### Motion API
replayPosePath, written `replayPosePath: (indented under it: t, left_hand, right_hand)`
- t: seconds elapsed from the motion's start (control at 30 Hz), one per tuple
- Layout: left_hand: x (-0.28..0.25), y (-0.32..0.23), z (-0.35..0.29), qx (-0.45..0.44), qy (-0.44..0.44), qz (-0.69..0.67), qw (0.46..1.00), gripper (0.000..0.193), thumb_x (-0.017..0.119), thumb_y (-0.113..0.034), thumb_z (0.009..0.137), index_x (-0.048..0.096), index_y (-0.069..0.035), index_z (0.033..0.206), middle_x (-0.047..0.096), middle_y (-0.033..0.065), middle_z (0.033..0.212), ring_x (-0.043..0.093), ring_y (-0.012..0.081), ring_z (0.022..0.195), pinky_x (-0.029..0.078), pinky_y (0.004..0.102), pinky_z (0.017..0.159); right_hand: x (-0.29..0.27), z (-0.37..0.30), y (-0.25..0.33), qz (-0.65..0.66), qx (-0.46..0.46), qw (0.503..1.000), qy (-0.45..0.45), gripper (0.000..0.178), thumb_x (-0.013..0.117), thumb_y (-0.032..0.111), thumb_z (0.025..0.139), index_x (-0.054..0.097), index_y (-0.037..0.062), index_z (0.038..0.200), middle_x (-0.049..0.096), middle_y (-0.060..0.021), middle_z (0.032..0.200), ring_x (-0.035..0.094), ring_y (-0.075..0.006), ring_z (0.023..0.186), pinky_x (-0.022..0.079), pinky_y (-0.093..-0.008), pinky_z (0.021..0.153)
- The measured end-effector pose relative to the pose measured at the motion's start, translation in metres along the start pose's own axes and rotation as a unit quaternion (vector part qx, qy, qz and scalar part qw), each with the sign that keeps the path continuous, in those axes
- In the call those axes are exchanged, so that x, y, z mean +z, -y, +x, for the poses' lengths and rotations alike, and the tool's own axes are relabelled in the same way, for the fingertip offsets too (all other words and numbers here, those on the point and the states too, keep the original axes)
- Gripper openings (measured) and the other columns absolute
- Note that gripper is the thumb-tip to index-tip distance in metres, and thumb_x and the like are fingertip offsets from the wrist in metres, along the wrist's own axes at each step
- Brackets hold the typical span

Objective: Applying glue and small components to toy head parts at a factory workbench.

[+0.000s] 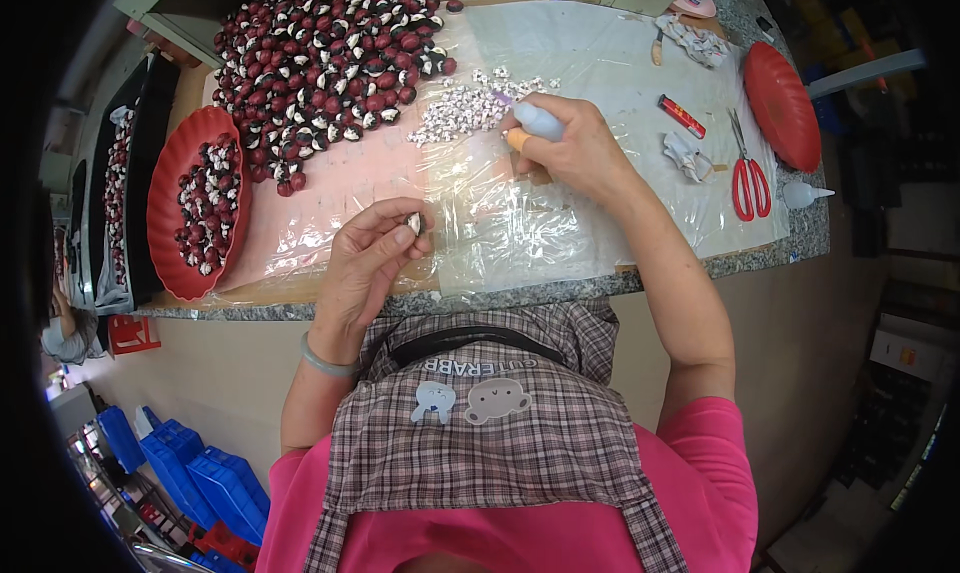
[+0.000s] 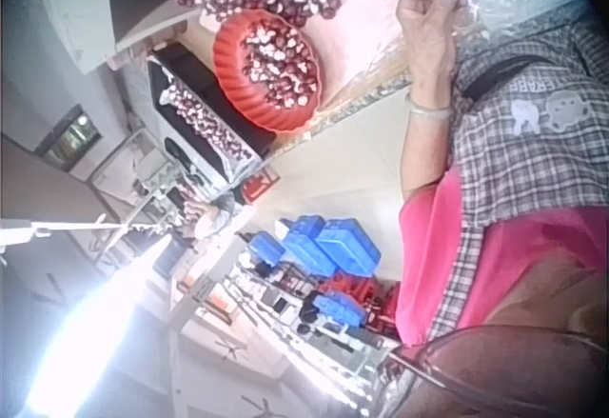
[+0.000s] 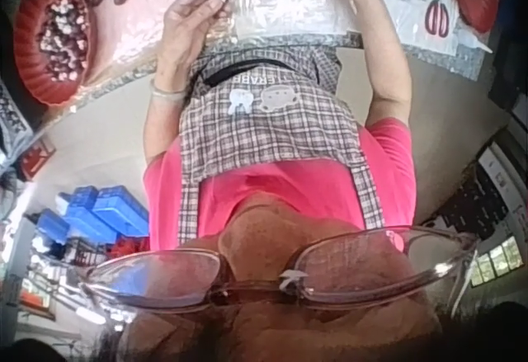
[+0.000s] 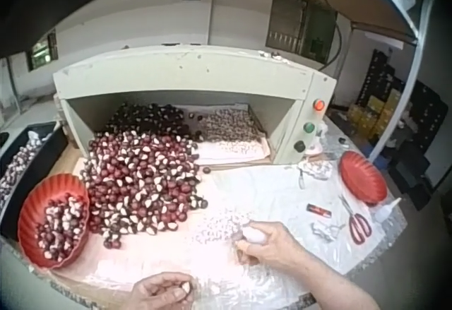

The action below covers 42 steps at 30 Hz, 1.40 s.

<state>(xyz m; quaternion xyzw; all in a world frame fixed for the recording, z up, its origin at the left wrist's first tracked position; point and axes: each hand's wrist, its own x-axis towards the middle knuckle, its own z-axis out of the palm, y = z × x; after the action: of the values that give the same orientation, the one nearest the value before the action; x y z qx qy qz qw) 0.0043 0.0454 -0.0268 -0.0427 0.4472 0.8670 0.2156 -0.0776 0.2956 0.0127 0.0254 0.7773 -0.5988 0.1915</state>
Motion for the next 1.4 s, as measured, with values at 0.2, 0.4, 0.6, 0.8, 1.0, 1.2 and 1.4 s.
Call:
replayPosePath:
  t: [0.2,0.4,0.6,0.8,1.0,1.2,1.4]
  left_hand:
    - [0.001,0.001,-0.001,0.004,0.001,0.041,0.999,0.027,0.057,-0.005,0.092,0.057,0.002,0.118,0.064,0.009,0.1,0.062,0.0132,0.084,0.05,0.0243,0.076]
    - [0.012,0.002,-0.004,0.009,0.019,0.069,0.997,0.028,0.057,-0.009,0.093,0.057,0.0,0.119,0.064,0.0093,0.099,0.06,0.0118,0.079,0.048,0.0235,0.072]
    - [0.019,0.004,-0.008,0.042,0.024,0.129,0.99,0.03,0.057,-0.011,0.093,0.055,0.001,0.12,0.064,0.0086,0.095,0.059,0.0114,0.078,0.048,0.0227,0.072]
    - [0.018,0.005,-0.009,0.051,0.033,0.163,0.985,0.03,0.055,-0.012,0.094,0.054,0.001,0.121,0.063,0.007,0.09,0.059,0.0104,0.079,0.048,0.0227,0.073]
    - [0.025,0.003,-0.01,0.066,0.028,0.198,0.978,0.027,0.053,-0.007,0.095,0.055,0.002,0.12,0.064,0.006,0.085,0.059,0.0097,0.078,0.049,0.0232,0.072]
    - [0.029,0.008,-0.015,0.148,-0.017,0.318,0.936,0.023,0.055,-0.001,0.09,0.059,0.002,0.113,0.064,0.0095,0.09,0.064,0.0127,0.076,0.052,0.026,0.068]
    - [0.031,0.006,-0.016,0.229,-0.009,0.44,0.868,0.025,0.058,0.003,0.085,0.06,0.001,0.11,0.063,0.015,0.093,0.065,0.0243,0.079,0.053,0.0306,0.07]
  right_hand:
    - [0.023,-0.025,-0.007,0.134,-0.063,0.988,0.046,0.007,0.06,0.003,0.087,0.062,-0.0006,0.093,0.062,-0.0065,0.079,0.057,-0.0087,0.061,0.047,-0.0221,0.054]
    - [0.038,-0.044,-0.01,0.21,-0.08,0.973,0.057,0.012,0.063,0.002,0.086,0.063,-0.002,0.097,0.061,-0.0038,0.079,0.058,-0.0093,0.063,0.048,-0.0234,0.057]
    - [0.056,-0.06,-0.008,0.144,-0.094,0.984,0.039,0.011,0.064,0.0,0.083,0.063,-0.0018,0.093,0.063,-0.0036,0.086,0.059,-0.0082,0.066,0.049,-0.0223,0.056]
    - [0.061,-0.063,-0.01,0.058,-0.106,0.993,0.013,0.011,0.067,0.004,0.079,0.062,0.0013,0.089,0.063,-0.002,0.076,0.058,-0.0062,0.063,0.047,-0.0216,0.055]
    - [0.064,-0.061,-0.017,0.018,-0.147,0.989,-0.008,0.011,0.069,0.007,0.078,0.062,0.0009,0.085,0.064,-0.0036,0.071,0.059,-0.0079,0.063,0.047,-0.0247,0.057]
    - [0.069,-0.065,-0.028,-0.057,-0.221,0.973,-0.007,0.015,0.067,-0.003,0.079,0.062,-0.0008,0.093,0.066,-0.0072,0.087,0.063,-0.0094,0.069,0.051,-0.0225,0.057]
    - [0.077,-0.067,-0.038,-0.007,-0.269,0.961,-0.062,0.016,0.07,0.0,0.072,0.063,0.0029,0.086,0.066,-0.0096,0.079,0.066,-0.0217,0.07,0.05,-0.0292,0.062]
